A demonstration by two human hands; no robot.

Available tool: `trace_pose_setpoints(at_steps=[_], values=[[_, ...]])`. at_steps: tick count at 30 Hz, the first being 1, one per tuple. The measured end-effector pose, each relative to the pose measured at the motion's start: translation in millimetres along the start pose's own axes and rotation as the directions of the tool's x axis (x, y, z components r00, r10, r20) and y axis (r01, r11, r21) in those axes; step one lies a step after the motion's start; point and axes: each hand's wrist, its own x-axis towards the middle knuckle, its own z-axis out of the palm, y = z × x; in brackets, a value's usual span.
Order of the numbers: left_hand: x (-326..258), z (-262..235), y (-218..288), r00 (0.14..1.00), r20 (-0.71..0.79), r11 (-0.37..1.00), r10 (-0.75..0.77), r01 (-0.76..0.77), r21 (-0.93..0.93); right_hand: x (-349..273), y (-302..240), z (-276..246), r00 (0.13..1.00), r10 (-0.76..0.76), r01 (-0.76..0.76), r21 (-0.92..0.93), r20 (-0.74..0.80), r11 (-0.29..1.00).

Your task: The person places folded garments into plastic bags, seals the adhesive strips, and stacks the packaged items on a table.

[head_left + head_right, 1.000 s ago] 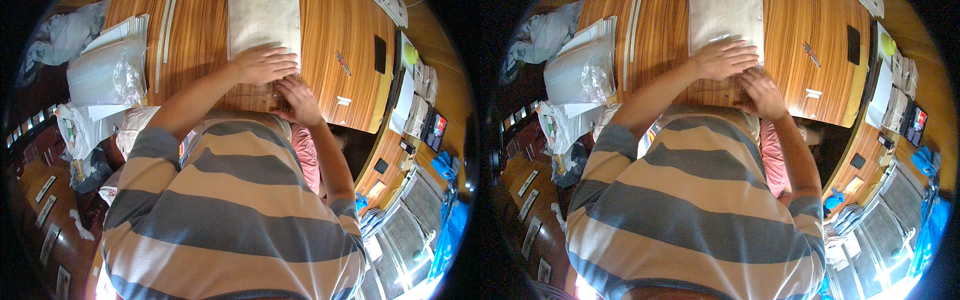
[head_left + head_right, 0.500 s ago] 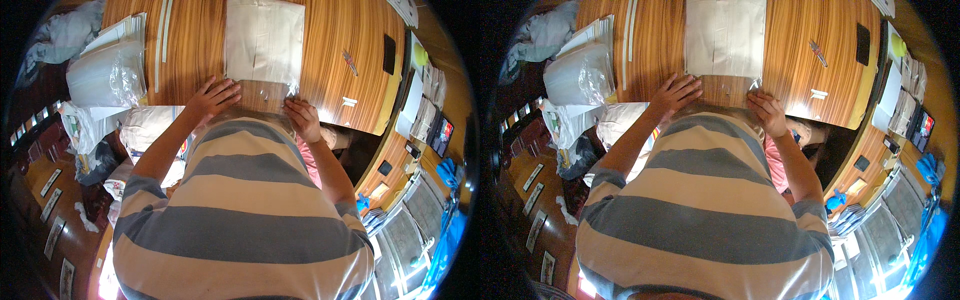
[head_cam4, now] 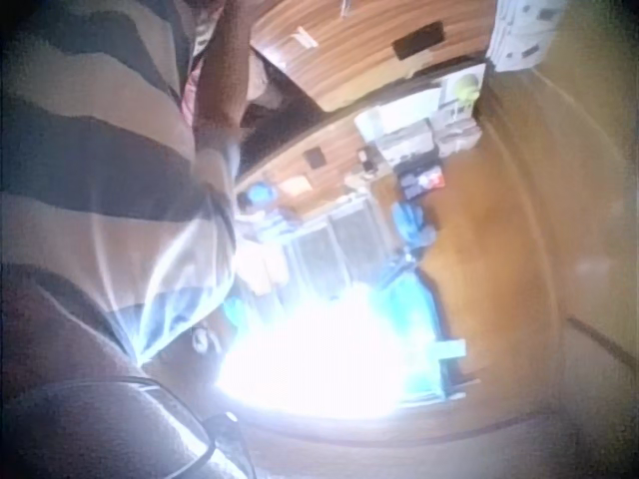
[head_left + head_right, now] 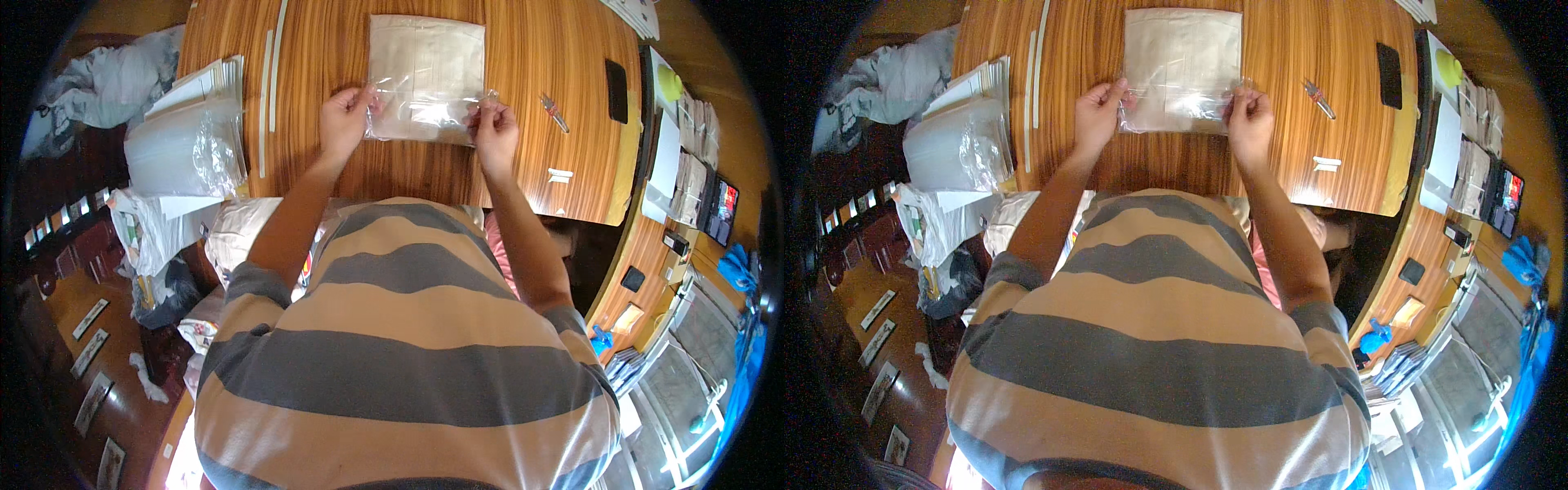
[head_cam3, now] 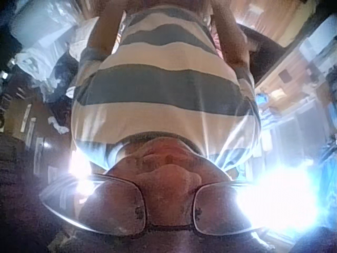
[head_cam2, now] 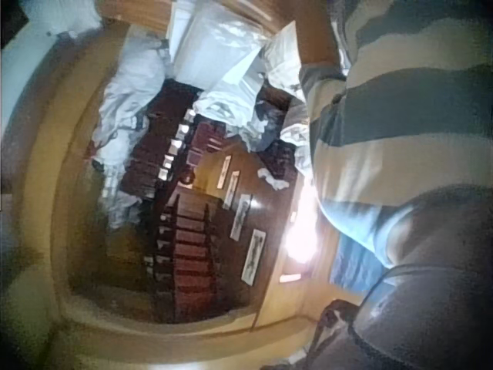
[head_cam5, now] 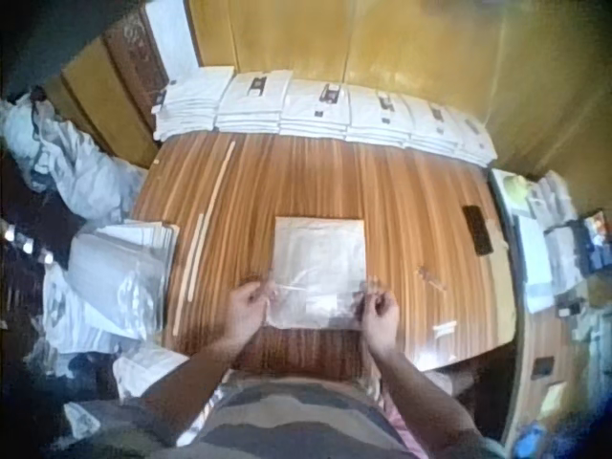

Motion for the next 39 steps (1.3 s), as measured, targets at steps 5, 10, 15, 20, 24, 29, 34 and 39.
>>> trace_pose_setpoints(at_steps=[5, 10, 15, 20, 24, 29, 34, 39], values=[[-4, 28, 5, 0.981, -0.187, 0.998, 0.055, -0.047, 0.049, 1, -17, 21, 0.978, -0.096, 0.027, -0.339, -0.187, 0.94], [3, 33, 2, 0.951, -0.145, 0.845, 0.274, -0.165, 0.509, -1, -20, 23, 0.928, -0.315, 0.166, -0.54, -0.197, 0.825], [10, 31, -11, 0.923, -0.138, 0.758, 0.36, -0.203, 0.62, 6, -10, 24, 0.917, -0.325, 0.153, -0.545, -0.233, 0.824], [21, 30, 18, 0.893, 0.011, 0.495, 0.451, -0.26, 0.829, 20, -20, 26, 0.94, -0.284, 0.092, -0.658, -0.191, 0.747], [23, 28, 46, 0.94, -0.029, 0.386, 0.34, -0.111, 0.916, 24, -22, 21, 0.956, -0.218, 0.048, -0.624, -0.199, 0.78], [22, 31, 48, 0.661, 0.489, 0.159, 0.569, -0.672, 0.723, 31, -30, 18, 0.973, -0.137, -0.01, -0.626, -0.187, 0.779], [15, 52, 33, 0.7, 0.623, 0.202, 0.347, -0.705, 0.68, 38, -70, 12, 0.99, -0.14, 0.092, -0.765, 0.002, 0.637], [18, 53, 25, 0.712, 0.621, 0.117, 0.327, -0.683, 0.721, 18, -57, 59, 0.543, -0.497, 0.838, -0.48, 0.677, 0.26]])
